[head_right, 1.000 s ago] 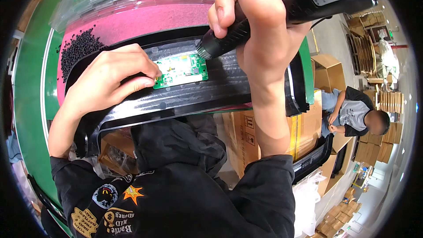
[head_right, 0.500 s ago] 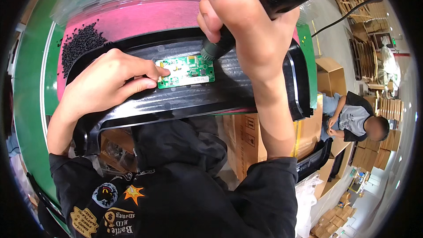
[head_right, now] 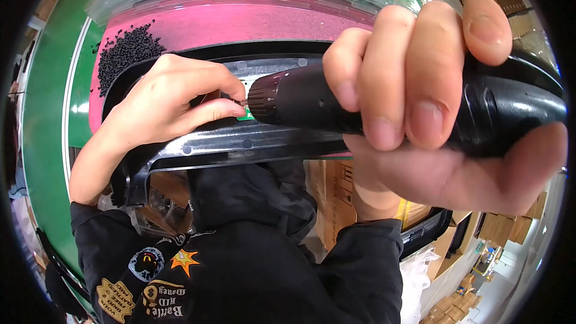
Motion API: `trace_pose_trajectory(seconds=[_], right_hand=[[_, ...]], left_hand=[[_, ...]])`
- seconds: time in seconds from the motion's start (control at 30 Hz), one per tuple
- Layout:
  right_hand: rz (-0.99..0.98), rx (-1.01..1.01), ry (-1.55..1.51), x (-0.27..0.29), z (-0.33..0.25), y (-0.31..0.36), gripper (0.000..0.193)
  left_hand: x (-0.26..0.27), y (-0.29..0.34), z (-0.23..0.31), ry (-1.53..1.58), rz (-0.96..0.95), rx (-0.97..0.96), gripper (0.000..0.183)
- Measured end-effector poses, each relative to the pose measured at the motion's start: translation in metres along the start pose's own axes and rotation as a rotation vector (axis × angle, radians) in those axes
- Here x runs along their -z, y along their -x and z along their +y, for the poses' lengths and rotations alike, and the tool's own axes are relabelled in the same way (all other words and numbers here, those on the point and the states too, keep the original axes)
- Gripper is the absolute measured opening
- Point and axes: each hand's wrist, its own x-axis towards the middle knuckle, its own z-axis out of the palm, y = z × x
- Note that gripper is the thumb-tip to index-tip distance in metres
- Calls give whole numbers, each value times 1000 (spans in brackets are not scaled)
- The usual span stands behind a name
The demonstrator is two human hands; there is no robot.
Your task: Installing circuit boards into plastic housings and securing them with an electric screwdriver.
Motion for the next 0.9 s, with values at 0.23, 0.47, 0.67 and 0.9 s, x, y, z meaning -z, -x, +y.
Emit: trace_pose_trajectory(seconds=[0.23, 0.47, 0.67, 0.9], right_hand=[[13, 53, 50, -6, 10, 2, 44], [-37, 38, 142, -4, 18, -3, 48], [-157, -45, 228, 8, 40, -14, 52], [-93, -107, 272, 12, 52, -15, 48]], left_hand=[[-1, 1, -2, -10, 22, -15, 17], [0, 1, -3, -101, 63, 33, 13], [0, 1, -9, -200, 175, 82, 8], [2, 1, -9, -148, 231, 163, 8]])
